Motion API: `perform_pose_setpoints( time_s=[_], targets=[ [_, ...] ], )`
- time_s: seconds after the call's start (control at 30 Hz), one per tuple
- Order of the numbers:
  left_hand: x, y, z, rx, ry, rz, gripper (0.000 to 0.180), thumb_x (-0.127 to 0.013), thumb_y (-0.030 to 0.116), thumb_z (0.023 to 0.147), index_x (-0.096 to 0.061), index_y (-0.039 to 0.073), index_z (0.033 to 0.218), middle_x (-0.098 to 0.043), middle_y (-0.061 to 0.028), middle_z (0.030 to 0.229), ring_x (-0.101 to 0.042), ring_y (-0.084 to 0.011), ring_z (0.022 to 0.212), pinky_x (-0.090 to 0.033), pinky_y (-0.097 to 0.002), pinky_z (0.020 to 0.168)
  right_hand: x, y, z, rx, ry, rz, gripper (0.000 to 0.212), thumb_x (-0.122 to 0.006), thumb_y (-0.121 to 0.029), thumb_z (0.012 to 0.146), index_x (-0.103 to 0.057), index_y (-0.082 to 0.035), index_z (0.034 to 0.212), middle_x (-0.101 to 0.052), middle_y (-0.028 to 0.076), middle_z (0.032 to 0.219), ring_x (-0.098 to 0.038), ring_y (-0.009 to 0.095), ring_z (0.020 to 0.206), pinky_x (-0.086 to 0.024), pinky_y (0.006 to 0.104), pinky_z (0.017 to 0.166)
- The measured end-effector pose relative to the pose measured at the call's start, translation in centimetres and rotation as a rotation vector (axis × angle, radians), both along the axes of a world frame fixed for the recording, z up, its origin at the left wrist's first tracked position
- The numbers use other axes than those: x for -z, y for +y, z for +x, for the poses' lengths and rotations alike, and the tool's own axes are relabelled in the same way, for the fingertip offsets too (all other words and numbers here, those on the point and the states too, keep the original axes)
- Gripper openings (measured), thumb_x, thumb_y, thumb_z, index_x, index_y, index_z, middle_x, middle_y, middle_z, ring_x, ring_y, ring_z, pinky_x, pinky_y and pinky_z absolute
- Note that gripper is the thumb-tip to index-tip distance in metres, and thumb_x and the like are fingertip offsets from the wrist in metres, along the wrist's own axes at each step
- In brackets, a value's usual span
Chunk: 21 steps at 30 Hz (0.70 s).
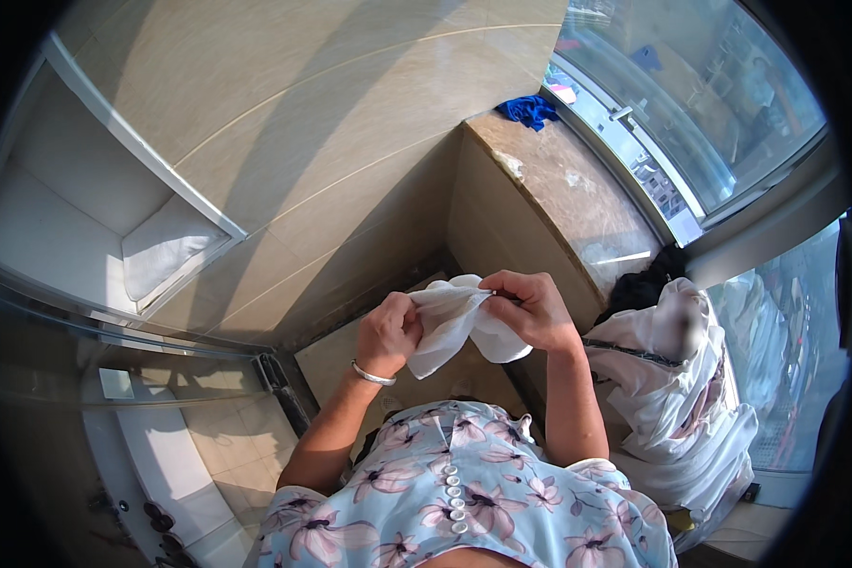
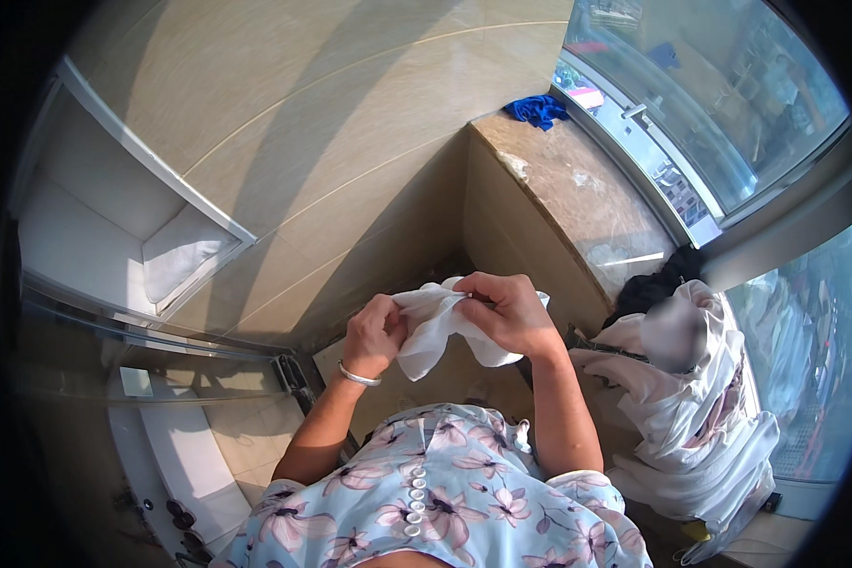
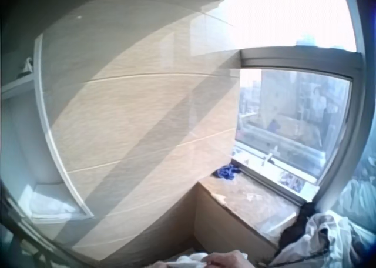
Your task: The person folds a white towel on a tiled windowsill, smoothing and aligning it into a compact rectangle. The person then places the folded towel into a nearby white shelf and picks up another white towel to begin folding it.
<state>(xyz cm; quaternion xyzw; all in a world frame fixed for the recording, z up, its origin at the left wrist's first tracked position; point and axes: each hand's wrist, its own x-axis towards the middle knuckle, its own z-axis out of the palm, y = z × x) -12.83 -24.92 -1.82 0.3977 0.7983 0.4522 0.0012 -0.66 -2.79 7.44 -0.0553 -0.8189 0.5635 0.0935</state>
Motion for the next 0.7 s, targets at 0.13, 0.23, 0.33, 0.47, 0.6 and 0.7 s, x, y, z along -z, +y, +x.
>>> perform_pose_setpoints(
  time_s=[0.13, 0.23, 0.33, 0.47, 0.6, 0.7],
  targets=[
    [0.0, -0.5, 0.4, 0.004, -0.055, 0.134, 0.034, -0.064, -0.002, 0.082, -0.061, 0.006, 0.115, -0.067, -0.0115, 0.089, -0.069, -0.0338, 0.079, -0.057, -0.041, 0.068, -0.1, -0.3, 0.2, 0.032, -0.03, -0.141, 0.017, -0.066, -0.007, 0.092, -0.071, 0.003, 0.106, -0.069, 0.003, 0.082, -0.063, 0.008, 0.078, -0.052, 0.0265, 0.071],
    [0.5, -1.0, 0.0, 0.072, -0.04, 0.172, 0.041, -0.062, -0.003, 0.083, -0.06, 0.005, 0.123, -0.069, -0.0138, 0.097, -0.071, -0.032, 0.083, -0.058, -0.04, 0.071, 0.2, -0.3, 0.1, 0.038, -0.038, -0.237, 0.016, -0.066, -0.007, 0.092, -0.071, 0.002, 0.104, -0.069, 0.002, 0.085, -0.063, 0.007, 0.08, -0.052, 0.0257, 0.072],
    [0.1, -1.3, 0.1, 0.108, -0.033, 0.176, 0.039, -0.06, -0.004, 0.083, -0.061, 0.003, 0.121, -0.069, -0.0166, 0.105, -0.071, -0.0328, 0.085, -0.058, -0.0389, 0.074, 0.4, -0.3, 0.1, 0.033, -0.029, -0.33, 0.016, -0.066, -0.008, 0.092, -0.071, 0.002, 0.104, -0.069, 0.0, 0.086, -0.062, 0.007, 0.08, -0.052, 0.0251, 0.073],
    [-0.3, -2.0, -0.8, 0.069, 0.068, 0.267, 0.024, -0.061, -0.003, 0.088, -0.063, 0.002, 0.111, -0.069, -0.0152, 0.112, -0.071, -0.0266, 0.089, -0.057, -0.0341, 0.08, 0.9, 0.5, 0.0, 0.013, 0.007, -0.476, 0.014, -0.067, -0.007, 0.092, -0.071, 0.002, 0.102, -0.069, 0.0, 0.088, -0.062, 0.007, 0.079, -0.05, 0.0242, 0.072],
    [0.7, -3.3, -0.7, 0.078, -0.464, 0.499, 0.01, -0.062, 0.003, 0.097, -0.064, 0.001, 0.107, -0.071, -0.0076, 0.106, -0.066, -0.0132, 0.091, -0.053, -0.0267, 0.082, 2.9, 2.0, -0.3, -0.03, 0.045, -0.72, 0.013, -0.068, -0.006, 0.09, -0.071, 0.001, 0.1, -0.07, 0.001, 0.089, -0.063, 0.008, 0.078, -0.05, 0.0239, 0.072],
    [-0.1, -3.5, -0.3, 0.04, -0.527, 0.49, 0.008, -0.061, 0.003, 0.1, -0.064, 0.001, 0.108, -0.072, -0.0054, 0.102, -0.065, -0.0098, 0.09, -0.052, -0.0246, 0.082, 4.1, 2.7, -0.5, -0.063, 0.069, -0.835, 0.014, -0.069, -0.005, 0.088, -0.071, 0.002, 0.1, -0.071, 0.003, 0.089, -0.065, 0.01, 0.078, -0.052, 0.0244, 0.072]
  ],
)
